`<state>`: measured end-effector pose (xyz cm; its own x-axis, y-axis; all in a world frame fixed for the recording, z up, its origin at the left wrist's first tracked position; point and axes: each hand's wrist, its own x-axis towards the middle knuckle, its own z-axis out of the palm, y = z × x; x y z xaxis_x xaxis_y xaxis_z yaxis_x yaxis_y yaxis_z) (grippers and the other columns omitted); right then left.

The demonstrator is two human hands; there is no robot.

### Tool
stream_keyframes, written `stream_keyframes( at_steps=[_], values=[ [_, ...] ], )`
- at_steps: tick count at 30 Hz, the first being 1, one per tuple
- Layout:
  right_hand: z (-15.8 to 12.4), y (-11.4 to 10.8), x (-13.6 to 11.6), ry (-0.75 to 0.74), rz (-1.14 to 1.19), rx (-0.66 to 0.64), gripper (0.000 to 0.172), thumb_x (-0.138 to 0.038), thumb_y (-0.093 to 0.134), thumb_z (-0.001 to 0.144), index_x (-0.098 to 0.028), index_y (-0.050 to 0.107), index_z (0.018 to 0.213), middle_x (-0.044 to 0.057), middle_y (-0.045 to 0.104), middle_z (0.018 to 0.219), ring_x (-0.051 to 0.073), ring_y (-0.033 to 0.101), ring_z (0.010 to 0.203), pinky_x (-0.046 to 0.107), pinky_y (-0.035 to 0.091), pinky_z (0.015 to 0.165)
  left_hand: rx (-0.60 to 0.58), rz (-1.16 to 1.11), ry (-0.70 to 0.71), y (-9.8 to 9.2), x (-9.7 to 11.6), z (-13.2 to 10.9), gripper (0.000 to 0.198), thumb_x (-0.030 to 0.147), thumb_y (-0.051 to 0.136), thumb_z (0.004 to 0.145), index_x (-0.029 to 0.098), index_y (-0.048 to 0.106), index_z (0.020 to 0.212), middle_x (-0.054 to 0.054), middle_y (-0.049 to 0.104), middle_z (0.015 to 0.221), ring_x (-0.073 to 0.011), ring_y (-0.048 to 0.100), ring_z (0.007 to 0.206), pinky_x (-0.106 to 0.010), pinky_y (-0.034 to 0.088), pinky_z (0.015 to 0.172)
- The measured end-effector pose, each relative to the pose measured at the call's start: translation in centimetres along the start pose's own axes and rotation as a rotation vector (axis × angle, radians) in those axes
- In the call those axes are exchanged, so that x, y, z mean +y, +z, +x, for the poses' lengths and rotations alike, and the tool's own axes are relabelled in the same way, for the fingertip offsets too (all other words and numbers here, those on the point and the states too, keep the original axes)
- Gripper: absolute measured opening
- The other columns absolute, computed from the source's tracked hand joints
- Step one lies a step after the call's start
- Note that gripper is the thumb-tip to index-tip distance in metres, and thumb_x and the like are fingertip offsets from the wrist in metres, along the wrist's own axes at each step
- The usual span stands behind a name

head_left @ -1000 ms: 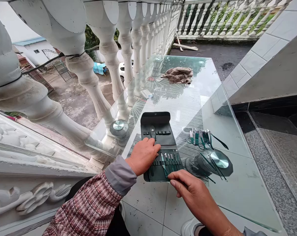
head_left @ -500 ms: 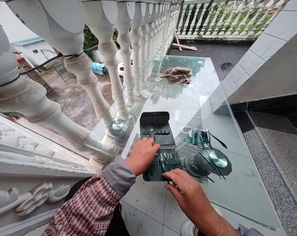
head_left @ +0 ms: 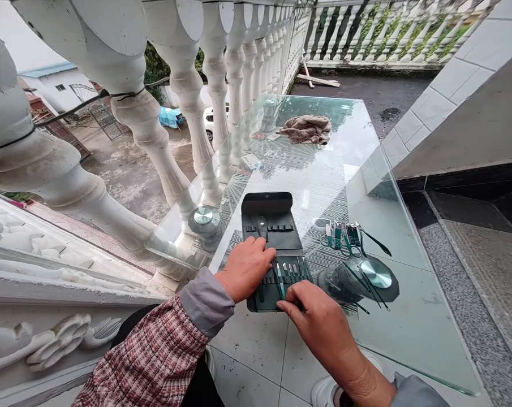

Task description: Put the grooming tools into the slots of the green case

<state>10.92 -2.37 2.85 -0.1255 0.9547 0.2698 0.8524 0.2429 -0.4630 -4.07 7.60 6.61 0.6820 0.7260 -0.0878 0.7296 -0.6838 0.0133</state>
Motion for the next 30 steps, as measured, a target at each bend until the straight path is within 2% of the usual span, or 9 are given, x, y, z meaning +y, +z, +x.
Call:
stream_keyframes(
  at_steps=[7,11,14,17,21,30],
  values=[
    [0.2,-0.9,0.4,0.043,0.117,-0.076,0.016,-0.024,0.057,0.080,-0.021,0.047,0.068,-0.002,0.052,0.066,0.012,0.049,0.060,0.023,0.036,0.054,-0.002,-0.009,0.008,-0.1,0.0,-0.1,0.013,0.026,0.048,0.090,0.019,0.054,0.100,-0.005,0.052,0.093,-0.0208,0.049,0.085,-0.032,0.044,0.070],
    [0.1,-1.5,0.7,0.032,0.178,-0.006,0.010,-0.021,0.049,0.085,-0.020,0.055,0.078,0.001,0.057,0.075,0.013,0.054,0.069,0.025,0.043,0.062,0.001,-0.012,0.007,-0.2,0.0,-0.1,0.013,0.025,0.047,0.091,0.019,0.054,0.099,-0.006,0.052,0.093,-0.0208,0.049,0.085,-0.032,0.043,0.069],
    [-0.2,-1.2,0.7,-0.070,0.103,0.076,0.019,-0.019,0.042,0.089,-0.020,0.061,0.094,0.005,0.059,0.081,0.015,0.055,0.076,0.027,0.044,0.068,-0.001,-0.010,0.009,-0.2,0.0,-0.2,0.012,0.025,0.048,0.090,0.019,0.054,0.099,-0.006,0.052,0.093,-0.0207,0.049,0.085,-0.032,0.043,0.070],
    [-0.5,-0.5,0.3,-0.179,-0.051,0.117,0.026,-0.017,0.040,0.090,-0.018,0.062,0.104,0.007,0.059,0.083,0.016,0.053,0.077,0.028,0.044,0.068,-0.006,-0.014,0.005,-0.1,0.0,-0.1,0.011,0.024,0.048,0.091,0.019,0.054,0.098,-0.006,0.052,0.094,-0.0205,0.049,0.086,-0.032,0.043,0.070],
    [-0.8,0.2,0.1,-0.241,-0.212,0.112,0.027,-0.020,0.042,0.090,-0.015,0.062,0.107,0.009,0.059,0.086,0.018,0.050,0.076,0.030,0.043,0.067,-0.004,-0.016,0.009,0.0,-0.1,-0.1,0.011,0.024,0.048,0.090,0.019,0.054,0.098,-0.006,0.052,0.093,-0.0205,0.049,0.086,-0.032,0.043,0.069],
    [-0.8,0.3,0.1,-0.315,-0.337,0.106,0.025,-0.017,0.044,0.088,-0.013,0.061,0.106,0.011,0.059,0.088,0.018,0.047,0.074,0.031,0.038,0.064,0.000,-0.029,0.000,0.1,-0.1,0.0,0.016,0.030,0.051,0.090,0.020,0.054,0.101,-0.005,0.051,0.094,-0.0205,0.049,0.087,-0.032,0.043,0.071]
  ],
)
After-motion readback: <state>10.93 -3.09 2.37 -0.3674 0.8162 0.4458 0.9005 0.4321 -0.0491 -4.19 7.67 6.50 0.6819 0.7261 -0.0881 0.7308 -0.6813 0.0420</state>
